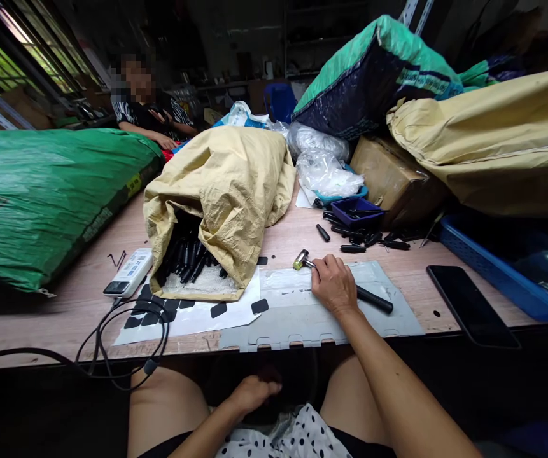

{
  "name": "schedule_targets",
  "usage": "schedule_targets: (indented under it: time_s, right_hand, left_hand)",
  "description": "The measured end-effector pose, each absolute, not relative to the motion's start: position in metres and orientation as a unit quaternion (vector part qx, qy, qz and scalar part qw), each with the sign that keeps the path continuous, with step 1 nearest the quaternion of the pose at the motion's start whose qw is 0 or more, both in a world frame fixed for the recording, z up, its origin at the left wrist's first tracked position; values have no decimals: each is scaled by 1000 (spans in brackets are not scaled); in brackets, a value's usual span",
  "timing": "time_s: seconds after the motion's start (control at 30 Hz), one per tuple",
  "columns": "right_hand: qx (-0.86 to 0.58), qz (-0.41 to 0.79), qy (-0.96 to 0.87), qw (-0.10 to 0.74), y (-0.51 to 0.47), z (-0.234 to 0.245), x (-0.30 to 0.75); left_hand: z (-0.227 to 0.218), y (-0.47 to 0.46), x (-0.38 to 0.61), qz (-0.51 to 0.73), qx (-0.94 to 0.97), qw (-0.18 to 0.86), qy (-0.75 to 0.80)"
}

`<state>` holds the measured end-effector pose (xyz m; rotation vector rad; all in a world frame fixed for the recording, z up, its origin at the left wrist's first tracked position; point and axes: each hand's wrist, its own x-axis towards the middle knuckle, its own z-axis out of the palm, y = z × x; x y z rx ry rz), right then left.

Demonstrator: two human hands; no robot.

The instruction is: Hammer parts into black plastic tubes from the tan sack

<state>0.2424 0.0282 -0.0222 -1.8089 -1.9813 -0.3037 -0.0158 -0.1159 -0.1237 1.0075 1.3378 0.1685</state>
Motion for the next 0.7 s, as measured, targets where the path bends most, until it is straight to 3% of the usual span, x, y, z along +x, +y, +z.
schedule_targets:
  time_s: [0.13, 0.23, 0.33, 0.4, 0.47, 0.53, 0.7]
  right_hand:
    - [-652, -111, -718, 217, 28, -23, 243]
    - [-651, -112, -719, 217, 28, -24, 243]
    - [-650, -112, -718, 224, 28, -24, 243]
    - [-650, -110, -717, 226, 28, -23, 242]
    - [-652, -106, -716, 224, 28, -22, 242]
    - [-653, -103, -717, 222, 28, -21, 242]
    - [-654, -103, -716, 222, 28, -21, 242]
  left_hand:
    - [-53, -116, -30, -2, 483, 770, 417]
    - [7, -83, -54, 97, 466, 807, 348]
    - [38, -28, -73, 433, 450, 597, 503]
    - [38, 9, -79, 541, 431, 386, 611]
    - [30, 39, -79, 507, 466, 222, 690]
    - [20, 59, -76, 402, 534, 132, 732]
    - [6, 65, -79, 235, 608, 89, 753]
